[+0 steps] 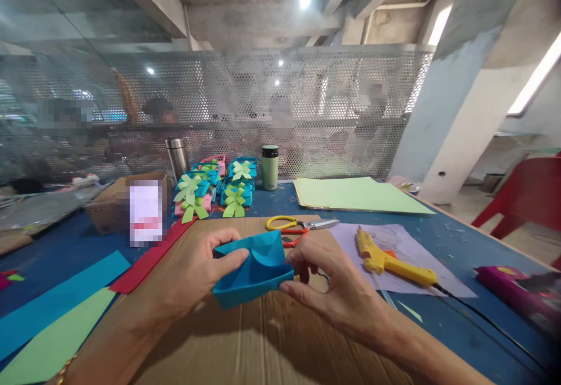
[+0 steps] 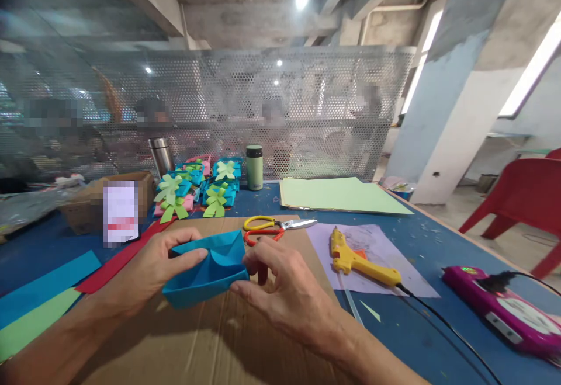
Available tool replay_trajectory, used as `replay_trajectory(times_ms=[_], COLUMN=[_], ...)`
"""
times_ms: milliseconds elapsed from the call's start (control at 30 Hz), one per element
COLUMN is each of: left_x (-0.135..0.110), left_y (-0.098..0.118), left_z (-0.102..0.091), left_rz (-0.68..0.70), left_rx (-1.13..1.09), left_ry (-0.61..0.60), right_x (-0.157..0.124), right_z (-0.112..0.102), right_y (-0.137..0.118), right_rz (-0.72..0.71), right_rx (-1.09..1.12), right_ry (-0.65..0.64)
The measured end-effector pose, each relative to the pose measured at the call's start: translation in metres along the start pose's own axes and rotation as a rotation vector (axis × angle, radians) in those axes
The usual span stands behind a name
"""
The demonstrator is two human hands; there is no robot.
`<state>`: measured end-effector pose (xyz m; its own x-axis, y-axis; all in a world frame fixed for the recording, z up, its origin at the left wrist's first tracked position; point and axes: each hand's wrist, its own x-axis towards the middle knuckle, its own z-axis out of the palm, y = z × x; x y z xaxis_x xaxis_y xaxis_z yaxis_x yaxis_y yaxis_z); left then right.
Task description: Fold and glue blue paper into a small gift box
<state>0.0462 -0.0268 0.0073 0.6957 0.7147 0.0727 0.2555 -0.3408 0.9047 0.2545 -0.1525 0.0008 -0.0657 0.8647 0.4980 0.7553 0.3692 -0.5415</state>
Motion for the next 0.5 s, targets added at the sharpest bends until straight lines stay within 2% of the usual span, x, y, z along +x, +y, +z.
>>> replay_trajectory(times_ms=[133, 500], left_x=[-0.0004, -0.0042], left_y=[0.0001, -0.0026], left_z=[0.0001, -0.0043], left_rz=[-0.016, 0.021], left_rx=[-0.074, -0.083], left_ry=[-0.040, -0.073], right_x=[-0.0033, -0.0092], right_z=[0.0032, 0.0030], right_y=[0.0036, -0.0025], right_rz=[-0.032, -0.256], right_rx=[-0.043, -0.169], right_ry=[-0.015, 0.102])
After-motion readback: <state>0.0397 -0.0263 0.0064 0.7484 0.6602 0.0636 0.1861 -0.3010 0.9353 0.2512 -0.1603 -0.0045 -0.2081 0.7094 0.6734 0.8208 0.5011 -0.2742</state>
